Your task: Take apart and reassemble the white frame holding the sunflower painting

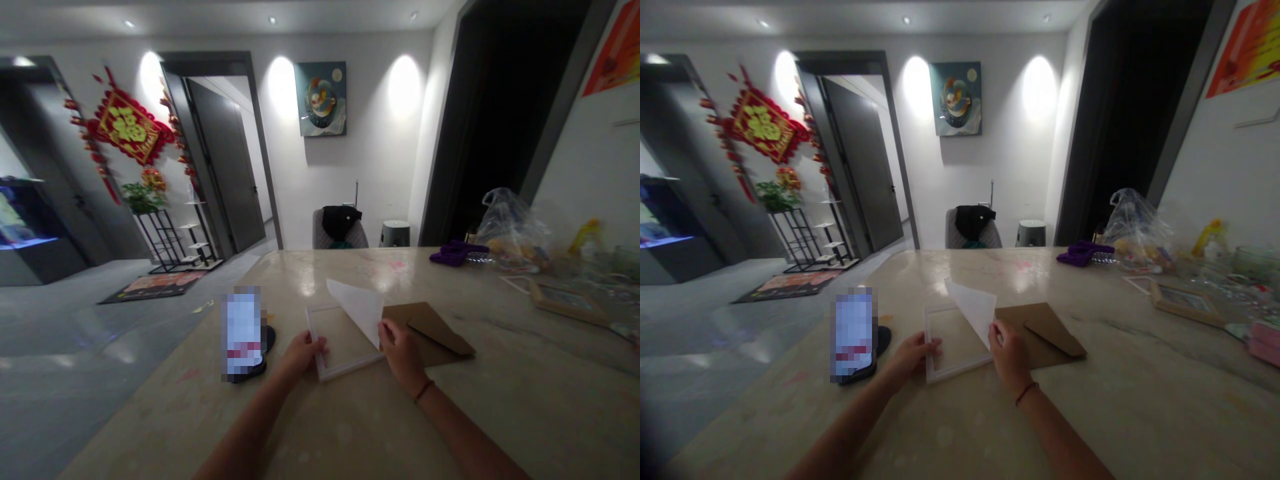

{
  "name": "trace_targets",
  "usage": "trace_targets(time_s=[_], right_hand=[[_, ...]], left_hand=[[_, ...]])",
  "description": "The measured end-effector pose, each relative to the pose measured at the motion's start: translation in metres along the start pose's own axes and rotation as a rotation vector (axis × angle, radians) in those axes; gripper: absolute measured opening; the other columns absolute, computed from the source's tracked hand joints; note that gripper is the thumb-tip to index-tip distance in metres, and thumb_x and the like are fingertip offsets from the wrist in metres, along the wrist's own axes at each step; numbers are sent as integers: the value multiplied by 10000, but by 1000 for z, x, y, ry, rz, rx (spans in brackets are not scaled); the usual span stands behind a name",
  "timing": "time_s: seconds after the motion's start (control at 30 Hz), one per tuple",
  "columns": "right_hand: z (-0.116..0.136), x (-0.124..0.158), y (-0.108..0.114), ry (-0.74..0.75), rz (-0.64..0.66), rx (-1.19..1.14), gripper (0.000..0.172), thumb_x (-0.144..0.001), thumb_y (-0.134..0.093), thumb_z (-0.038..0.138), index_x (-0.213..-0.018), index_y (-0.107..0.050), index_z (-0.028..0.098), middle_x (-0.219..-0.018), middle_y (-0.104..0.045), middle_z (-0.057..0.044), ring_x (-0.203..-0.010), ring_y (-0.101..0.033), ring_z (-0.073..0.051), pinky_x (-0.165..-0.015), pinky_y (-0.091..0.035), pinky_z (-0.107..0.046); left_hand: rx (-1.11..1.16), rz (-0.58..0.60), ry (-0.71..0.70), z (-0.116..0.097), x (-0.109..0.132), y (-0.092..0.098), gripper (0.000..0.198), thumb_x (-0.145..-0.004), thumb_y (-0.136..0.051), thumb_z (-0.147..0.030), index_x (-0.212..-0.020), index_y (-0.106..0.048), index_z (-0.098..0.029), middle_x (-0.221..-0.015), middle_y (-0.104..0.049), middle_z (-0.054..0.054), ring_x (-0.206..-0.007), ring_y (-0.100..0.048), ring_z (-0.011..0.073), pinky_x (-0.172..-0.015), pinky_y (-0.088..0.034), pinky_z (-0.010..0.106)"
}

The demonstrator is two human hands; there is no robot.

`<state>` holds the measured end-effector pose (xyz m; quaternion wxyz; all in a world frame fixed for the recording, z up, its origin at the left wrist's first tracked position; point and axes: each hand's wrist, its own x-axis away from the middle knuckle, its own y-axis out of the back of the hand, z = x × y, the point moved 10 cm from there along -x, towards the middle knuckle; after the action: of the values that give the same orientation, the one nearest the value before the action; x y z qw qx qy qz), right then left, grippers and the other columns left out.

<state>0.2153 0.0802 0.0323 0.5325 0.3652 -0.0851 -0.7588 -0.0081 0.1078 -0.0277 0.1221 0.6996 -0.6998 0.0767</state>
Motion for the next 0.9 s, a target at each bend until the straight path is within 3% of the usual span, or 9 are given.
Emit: trace_targets(time_s=[0.13, 0.23, 0.3, 0.37, 0.47, 0.53, 0.63, 0.73, 0.9], right_hand=[[2, 1, 4, -6, -20, 16, 325, -825, -349, 373, -789, -605, 175, -713, -667, -72, -644, -606, -178, -600, -417, -256], [9, 4, -6, 53, 43, 81, 284, -815, -378, 334, -793, -623, 192, -728, -676, -62, -665, -616, -172, -625, -422, -248], [15, 7, -15, 105, 97, 161, 284, -821, -378, 315, -803, -637, 200, -738, -679, -60, -674, -617, -170, -643, -423, -249], [22, 11, -23, 163, 151, 247, 288, -829, -373, 293, -844, -646, 202, -770, -680, -64, -695, -615, -172, -662, -421, -255], [34, 17, -34, 263, 264, 342, 277, -834, -376, 265, -879, -644, 211, -806, -674, -61, -732, -604, -175, -677, -418, -264], [42, 21, -40, 321, 341, 390, 265, -834, -384, 256, -841, -646, 212, -788, -663, -57, -743, -591, -179, -676, -414, -270], [50, 25, -44, 375, 411, 426, 244, -830, -409, 257, -805, -648, 218, -794, -650, -53, -776, -572, -184, -690, -407, -281], [55, 27, -42, 391, 440, 389, 219, -814, -460, 329, -805, -655, 229, -809, -646, -44, -803, -562, -185, -713, -405, -286], [42, 16, -26, 266, 319, 204, 234, -773, -520, 407, -795, -655, 218, -801, -653, -31, -789, -567, -172, -733, -415, -274]], left_hand=[[-112, -77, -85, -9, 2, 8, 189, -607, -649, -122, -776, -583, -174, -690, -611, 10, -725, -592, 172, -624, -417, 226], [-293, -302, -285, -33, 13, 27, 418, -556, -696, -155, -953, -574, -206, -940, -589, 56, -1022, -509, 236, -763, -386, 243], [-364, -380, -357, -43, 20, 31, 357, -601, -682, -267, -938, -591, -195, -961, -580, 71, -1047, -488, 249, -775, -378, 250], [-324, -292, -301, -40, 15, 23, 245, -700, -584, -382, -818, -632, -173, -800, -607, 55, -867, -563, 217, -676, -395, 235], [-173, -104, -116, -22, 7, 5, 407, -769, -450, -497, -791, -649, -143, -574, -596, 20, -500, -531, 139, -462, -352, 215], [-107, -48, -16, -12, 6, -1, 445, -749, -467, -526, -856, -633, -128, -552, -616, 20, -392, -485, 117, -383, -314, 211], [-100, 6, 17, -6, 8, -7, 351, -704, -571, -448, -819, -623, -121, -493, -610, 17, -348, -484, 117, -344, -307, 202], [-97, 49, -31, -9, 11, -12, 151, -663, -633, -252, -751, -629, -129, -405, -558, -16, -330, -480, 111, -338, -312, 186], [-45, 14, -110, -18, 11, -6, 171, -638, -592, -99, -782, -652, -168, -444, -584, -47, -371, -493, 96, -337, -323, 162]])
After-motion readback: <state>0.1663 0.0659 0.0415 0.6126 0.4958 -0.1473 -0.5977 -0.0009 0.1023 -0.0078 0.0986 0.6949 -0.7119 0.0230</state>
